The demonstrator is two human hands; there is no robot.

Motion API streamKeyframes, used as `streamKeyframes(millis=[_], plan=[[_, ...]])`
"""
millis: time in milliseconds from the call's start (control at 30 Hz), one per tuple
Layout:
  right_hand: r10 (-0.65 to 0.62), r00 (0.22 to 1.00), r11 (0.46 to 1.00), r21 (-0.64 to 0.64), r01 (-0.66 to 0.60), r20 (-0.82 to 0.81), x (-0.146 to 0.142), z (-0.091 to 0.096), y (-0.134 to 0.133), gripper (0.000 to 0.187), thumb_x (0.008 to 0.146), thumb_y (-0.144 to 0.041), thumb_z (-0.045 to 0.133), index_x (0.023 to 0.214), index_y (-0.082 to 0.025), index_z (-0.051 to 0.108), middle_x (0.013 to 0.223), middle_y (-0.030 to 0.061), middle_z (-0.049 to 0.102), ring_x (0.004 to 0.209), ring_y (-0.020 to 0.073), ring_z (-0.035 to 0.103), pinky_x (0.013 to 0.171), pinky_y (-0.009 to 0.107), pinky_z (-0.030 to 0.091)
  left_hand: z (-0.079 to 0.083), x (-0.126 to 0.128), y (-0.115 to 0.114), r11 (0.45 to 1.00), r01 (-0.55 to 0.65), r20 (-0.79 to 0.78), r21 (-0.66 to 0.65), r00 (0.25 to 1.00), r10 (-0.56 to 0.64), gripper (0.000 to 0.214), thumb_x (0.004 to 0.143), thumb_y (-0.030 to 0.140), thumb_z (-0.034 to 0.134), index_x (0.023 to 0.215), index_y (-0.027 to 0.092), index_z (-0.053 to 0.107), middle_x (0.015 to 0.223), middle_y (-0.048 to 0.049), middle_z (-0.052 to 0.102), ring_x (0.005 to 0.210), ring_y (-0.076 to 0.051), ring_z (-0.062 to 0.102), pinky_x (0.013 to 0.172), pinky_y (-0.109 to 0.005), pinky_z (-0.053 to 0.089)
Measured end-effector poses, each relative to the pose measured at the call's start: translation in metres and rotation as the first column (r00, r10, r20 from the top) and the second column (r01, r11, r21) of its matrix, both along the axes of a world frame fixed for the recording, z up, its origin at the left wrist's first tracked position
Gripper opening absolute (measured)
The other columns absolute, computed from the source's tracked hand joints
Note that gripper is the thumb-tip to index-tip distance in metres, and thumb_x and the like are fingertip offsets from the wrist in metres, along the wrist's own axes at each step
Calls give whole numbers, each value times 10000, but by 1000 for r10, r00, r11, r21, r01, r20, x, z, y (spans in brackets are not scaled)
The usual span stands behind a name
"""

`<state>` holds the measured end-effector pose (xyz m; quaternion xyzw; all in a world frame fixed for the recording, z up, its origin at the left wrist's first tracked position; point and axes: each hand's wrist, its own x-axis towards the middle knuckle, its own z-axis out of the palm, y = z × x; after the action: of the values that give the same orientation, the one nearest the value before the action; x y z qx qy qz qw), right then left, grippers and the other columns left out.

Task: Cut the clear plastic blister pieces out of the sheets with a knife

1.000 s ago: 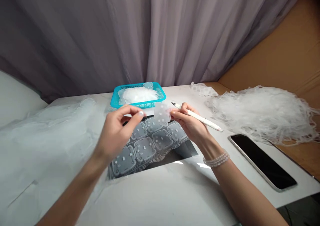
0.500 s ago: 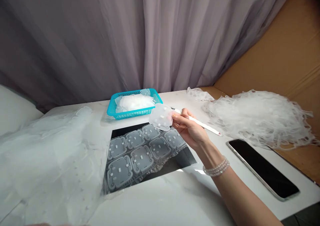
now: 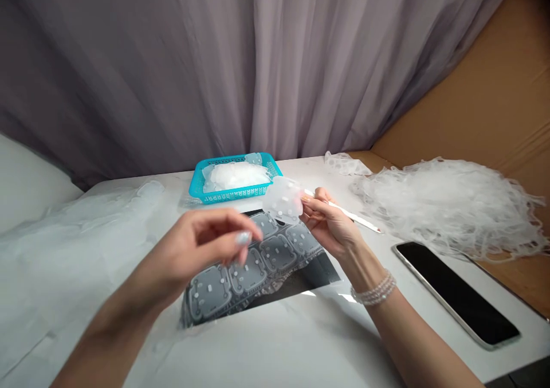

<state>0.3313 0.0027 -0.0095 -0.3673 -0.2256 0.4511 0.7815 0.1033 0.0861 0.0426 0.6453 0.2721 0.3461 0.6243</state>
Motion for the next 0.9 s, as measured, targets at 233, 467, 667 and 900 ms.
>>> streamKeyframes(millis=[233, 467, 667, 900], plan=[[56, 998, 998, -20, -56, -11, -9, -2, 1, 548, 604, -136, 879, 607, -210, 335, 561, -89, 370, 505, 58, 359, 527, 171, 438, -24, 33, 11, 981, 97, -106, -167, 988, -116, 349, 795, 403, 746, 1059, 175, 755, 973, -91, 716, 697, -136, 571, 493, -205, 391], [29, 998, 1000, -5, -29, 61, -10, -7, 3, 525, 663, -147, 851, 611, -210, 332, 574, -77, 458, 566, 74, 480, 615, 202, 479, -26, 30, 13, 988, 18, -82, -155, 996, -31, 252, 785, 332, 769, 956, 147, 765, 968, -108, 748, 684, -127, 618, 521, -195, 430], [-177, 785, 983, 69, 169, 594, -39, -4, -6, 435, 810, -246, 762, 627, -233, 368, 815, 23, 714, 941, 227, 694, 832, 355, 514, -43, 42, 12, 746, 165, 202, -645, 978, -41, 496, 932, 490, 535, 1152, 68, 675, 1171, -224, 702, 1023, -319, 705, 915, -441, 565], [-165, 816, 985, 127, 113, 554, -31, -4, -4, 296, 929, -408, 601, 724, -234, 477, 904, 57, 771, 968, 251, 723, 919, 420, 508, -46, 41, 20, 641, 284, 321, -713, 945, -61, 565, 990, 440, 383, 1291, 9, 590, 1264, -246, 660, 1085, -348, 692, 992, -497, 533]])
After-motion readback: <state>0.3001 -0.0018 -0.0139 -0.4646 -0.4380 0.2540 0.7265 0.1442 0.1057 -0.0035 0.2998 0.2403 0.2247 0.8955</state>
